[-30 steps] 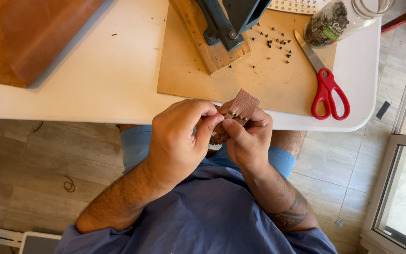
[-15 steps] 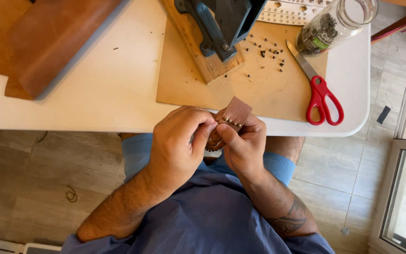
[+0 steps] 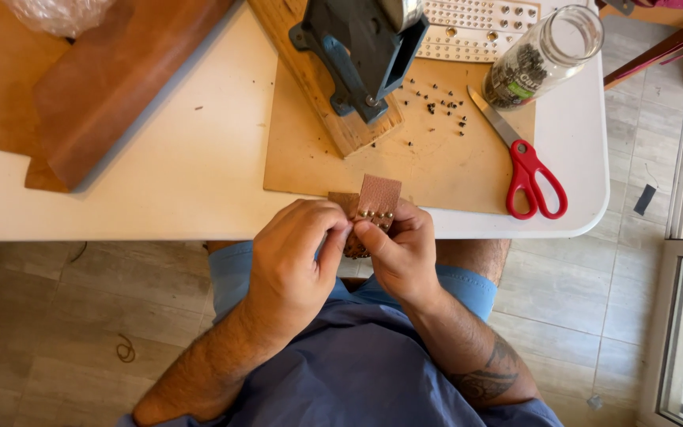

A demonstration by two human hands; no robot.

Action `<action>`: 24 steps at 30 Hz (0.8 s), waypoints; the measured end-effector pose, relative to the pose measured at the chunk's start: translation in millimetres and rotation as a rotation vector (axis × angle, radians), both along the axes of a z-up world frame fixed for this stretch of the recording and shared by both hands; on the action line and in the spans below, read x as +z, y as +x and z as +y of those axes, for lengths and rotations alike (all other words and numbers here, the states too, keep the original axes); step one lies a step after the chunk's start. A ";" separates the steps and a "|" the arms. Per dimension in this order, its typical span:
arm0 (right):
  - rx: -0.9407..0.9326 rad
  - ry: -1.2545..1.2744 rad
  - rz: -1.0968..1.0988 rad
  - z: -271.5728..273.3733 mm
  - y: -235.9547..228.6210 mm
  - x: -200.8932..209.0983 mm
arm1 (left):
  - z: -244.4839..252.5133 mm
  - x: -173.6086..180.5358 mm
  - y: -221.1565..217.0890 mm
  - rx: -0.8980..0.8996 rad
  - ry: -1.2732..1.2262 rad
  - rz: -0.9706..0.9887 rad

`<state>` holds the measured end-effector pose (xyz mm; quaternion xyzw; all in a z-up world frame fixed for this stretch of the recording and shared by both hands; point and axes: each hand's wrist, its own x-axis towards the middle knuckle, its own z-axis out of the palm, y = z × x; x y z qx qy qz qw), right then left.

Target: Manually inserting metal studs into pre-punched holes in a leather strap at a workshop table.

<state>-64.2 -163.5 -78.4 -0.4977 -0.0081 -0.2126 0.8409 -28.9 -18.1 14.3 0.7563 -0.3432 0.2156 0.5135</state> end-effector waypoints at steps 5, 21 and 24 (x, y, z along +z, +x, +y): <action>-0.025 0.001 -0.010 5.3 1.2 1.3 | 1.0 -1.8 2.0 -0.009 0.011 -0.025; 0.026 0.059 0.009 12.8 3.0 -9.1 | -1.6 -9.0 -1.5 0.088 0.045 -0.246; 0.021 0.230 0.052 18.2 7.8 2.1 | -8.9 -7.2 -3.0 0.100 -0.042 -0.151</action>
